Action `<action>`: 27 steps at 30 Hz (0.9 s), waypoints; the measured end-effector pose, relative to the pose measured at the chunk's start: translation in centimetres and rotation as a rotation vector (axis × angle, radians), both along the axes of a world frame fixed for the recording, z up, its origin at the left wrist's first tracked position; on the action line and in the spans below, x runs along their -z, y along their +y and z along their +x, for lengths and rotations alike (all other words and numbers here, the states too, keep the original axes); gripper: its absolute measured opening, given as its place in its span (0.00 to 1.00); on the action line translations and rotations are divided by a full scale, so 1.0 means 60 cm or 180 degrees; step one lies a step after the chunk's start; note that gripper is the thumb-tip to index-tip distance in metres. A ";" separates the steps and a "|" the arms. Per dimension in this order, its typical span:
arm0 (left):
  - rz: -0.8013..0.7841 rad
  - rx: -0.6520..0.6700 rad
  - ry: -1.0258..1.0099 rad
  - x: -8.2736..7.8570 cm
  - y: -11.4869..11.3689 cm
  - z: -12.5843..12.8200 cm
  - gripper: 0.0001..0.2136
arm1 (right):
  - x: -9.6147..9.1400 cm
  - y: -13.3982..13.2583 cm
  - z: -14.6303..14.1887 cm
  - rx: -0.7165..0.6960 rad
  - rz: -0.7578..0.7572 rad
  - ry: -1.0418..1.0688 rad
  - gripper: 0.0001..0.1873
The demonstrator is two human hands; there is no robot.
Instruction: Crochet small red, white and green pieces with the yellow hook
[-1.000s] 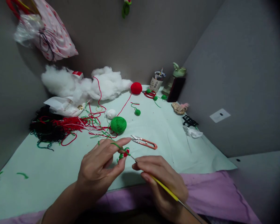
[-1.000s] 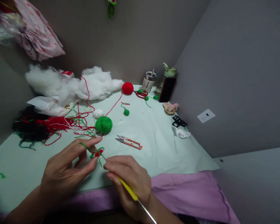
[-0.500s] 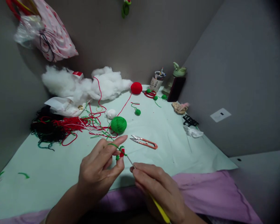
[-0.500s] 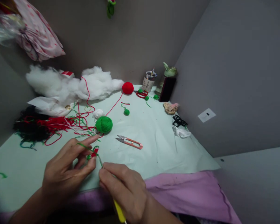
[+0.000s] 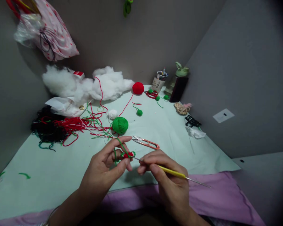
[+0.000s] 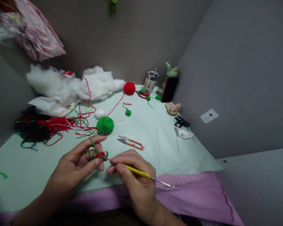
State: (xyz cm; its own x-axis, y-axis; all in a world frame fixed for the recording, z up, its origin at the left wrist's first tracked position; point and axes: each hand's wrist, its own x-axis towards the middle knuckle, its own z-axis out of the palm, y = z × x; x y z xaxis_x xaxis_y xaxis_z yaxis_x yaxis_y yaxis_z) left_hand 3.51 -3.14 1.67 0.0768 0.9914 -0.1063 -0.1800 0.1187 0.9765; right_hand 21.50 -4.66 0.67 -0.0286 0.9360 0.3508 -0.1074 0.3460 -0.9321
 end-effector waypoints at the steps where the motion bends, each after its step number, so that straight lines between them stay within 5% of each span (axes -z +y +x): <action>1: -0.0105 0.0046 -0.0186 -0.004 -0.001 0.001 0.19 | -0.001 0.000 -0.001 -0.0011 -0.0001 0.0020 0.08; 12: -0.0174 0.0073 -0.0635 -0.004 0.001 0.000 0.14 | -0.002 -0.005 0.004 -0.0003 -0.0045 0.0007 0.08; 27: 0.0059 -0.0135 -0.0094 -0.001 0.004 0.009 0.16 | 0.009 0.000 0.001 -0.0302 -0.0776 0.0660 0.07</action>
